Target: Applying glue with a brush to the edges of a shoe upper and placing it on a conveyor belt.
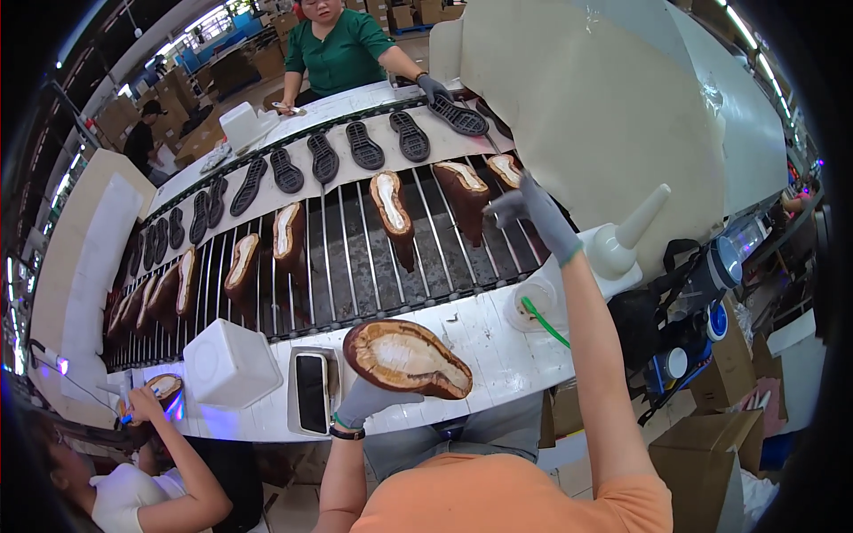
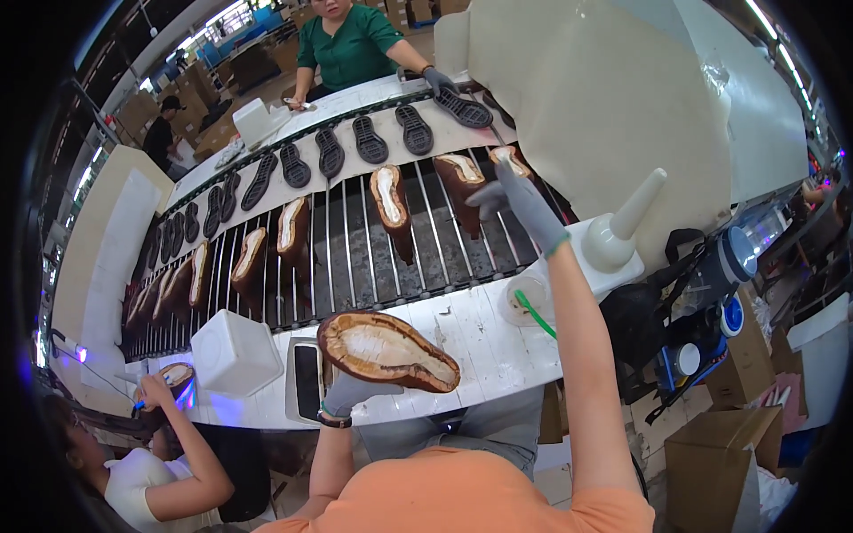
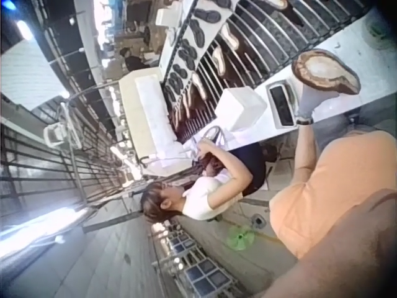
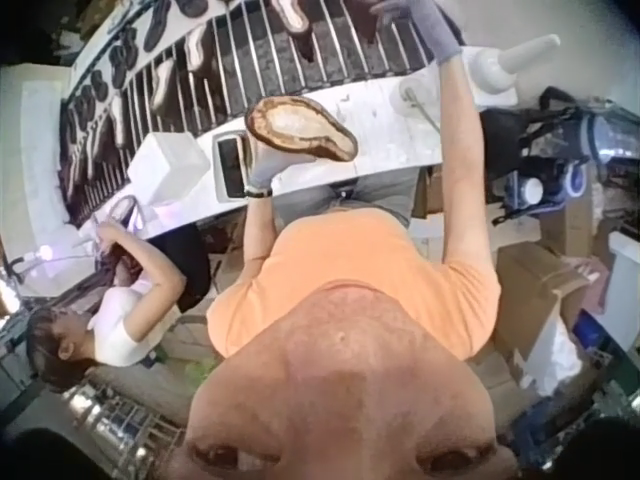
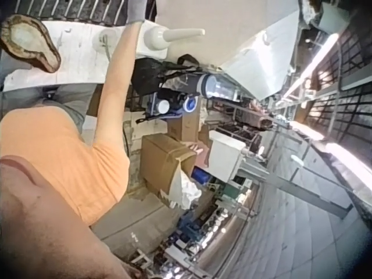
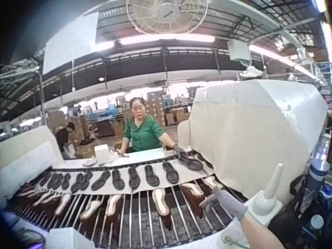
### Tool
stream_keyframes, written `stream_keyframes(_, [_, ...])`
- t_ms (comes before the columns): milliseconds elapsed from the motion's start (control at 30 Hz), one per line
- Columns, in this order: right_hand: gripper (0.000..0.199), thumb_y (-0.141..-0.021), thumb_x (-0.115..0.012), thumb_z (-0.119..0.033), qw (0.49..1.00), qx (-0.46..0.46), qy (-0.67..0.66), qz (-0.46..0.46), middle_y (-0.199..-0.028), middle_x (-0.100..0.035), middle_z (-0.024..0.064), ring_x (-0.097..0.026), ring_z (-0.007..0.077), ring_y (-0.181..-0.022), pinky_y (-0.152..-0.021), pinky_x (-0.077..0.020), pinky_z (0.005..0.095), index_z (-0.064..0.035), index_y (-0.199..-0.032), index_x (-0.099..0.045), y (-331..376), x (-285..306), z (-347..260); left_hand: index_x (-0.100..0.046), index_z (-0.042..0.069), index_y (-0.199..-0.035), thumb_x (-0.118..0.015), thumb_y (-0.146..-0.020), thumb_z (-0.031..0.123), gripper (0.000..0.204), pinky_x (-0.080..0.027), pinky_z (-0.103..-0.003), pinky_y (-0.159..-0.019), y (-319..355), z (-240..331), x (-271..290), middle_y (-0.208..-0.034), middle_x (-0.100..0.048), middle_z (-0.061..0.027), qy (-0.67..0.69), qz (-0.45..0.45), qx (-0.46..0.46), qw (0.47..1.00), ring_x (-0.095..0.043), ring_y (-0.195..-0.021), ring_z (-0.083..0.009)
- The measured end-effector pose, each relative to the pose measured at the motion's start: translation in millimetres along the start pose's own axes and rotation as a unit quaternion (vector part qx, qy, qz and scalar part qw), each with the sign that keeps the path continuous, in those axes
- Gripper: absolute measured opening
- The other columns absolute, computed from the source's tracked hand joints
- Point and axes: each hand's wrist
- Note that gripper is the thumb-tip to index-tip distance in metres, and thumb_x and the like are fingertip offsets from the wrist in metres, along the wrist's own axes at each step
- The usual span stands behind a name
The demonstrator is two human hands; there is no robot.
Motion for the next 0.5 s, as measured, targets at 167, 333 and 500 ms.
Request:
stream_keyframes(167, [0.109, -0.08, -0.015, -0.09, 0.992, -0.097, -0.037, -0.071, -0.057, -0.061, 0.0084, -0.053, 0.0135, -0.049, -0.054, -0.0461, 0.0259, 0.0031, -0.066, -0.068, -83.5, -43.9, -32.9, -0.034, 0.005, -0.146, -0.086, -0.073, 0.011, 0.09, -0.047, -0.037, -0.105, -5.7, 7.8, -10.1, -0.142, -0.05, -0.01, 0.0, 0.003, -0.032, 0.999, -0.053, -0.126, -0.0215])
stream_keyframes(333, [0.106, -0.078, -0.016, -0.092, 0.989, -0.063, -0.082, -0.106, -0.052, -0.058, 0.0093, -0.05, 0.0153, -0.043, -0.048, -0.0453, 0.029, 0.0016, -0.058, -0.062, -117.2, -76.4, -47.8, -0.036, 0.005, -0.145, -0.078, -0.082, 0.006, 0.077, -0.047, -0.038, -0.105, 5.8, -2.7, -18.4, -0.142, -0.049, -0.0105, 0.033, 0.044, -0.04, 0.998, -0.052, -0.126, -0.0225])
stream_keyframes(500, [0.089, -0.096, -0.027, -0.071, 0.986, -0.104, -0.063, -0.118, -0.046, -0.05, 0.0079, -0.048, 0.0173, -0.042, -0.05, -0.0457, 0.0289, -0.0006, -0.053, -0.06, -111.2, -93.5, -37.5, -0.039, 0.007, -0.143, -0.085, -0.075, 0.011, 0.083, -0.046, -0.037, -0.106, 9.5, 11.7, -19.3, -0.14, -0.051, -0.0091, 0.076, 0.046, -0.031, 0.996, -0.053, -0.125, -0.0214])
Point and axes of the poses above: each hand's wrist, its own y-axis away from the middle knuckle, its own x-axis out of the back of the hand, z = x × y
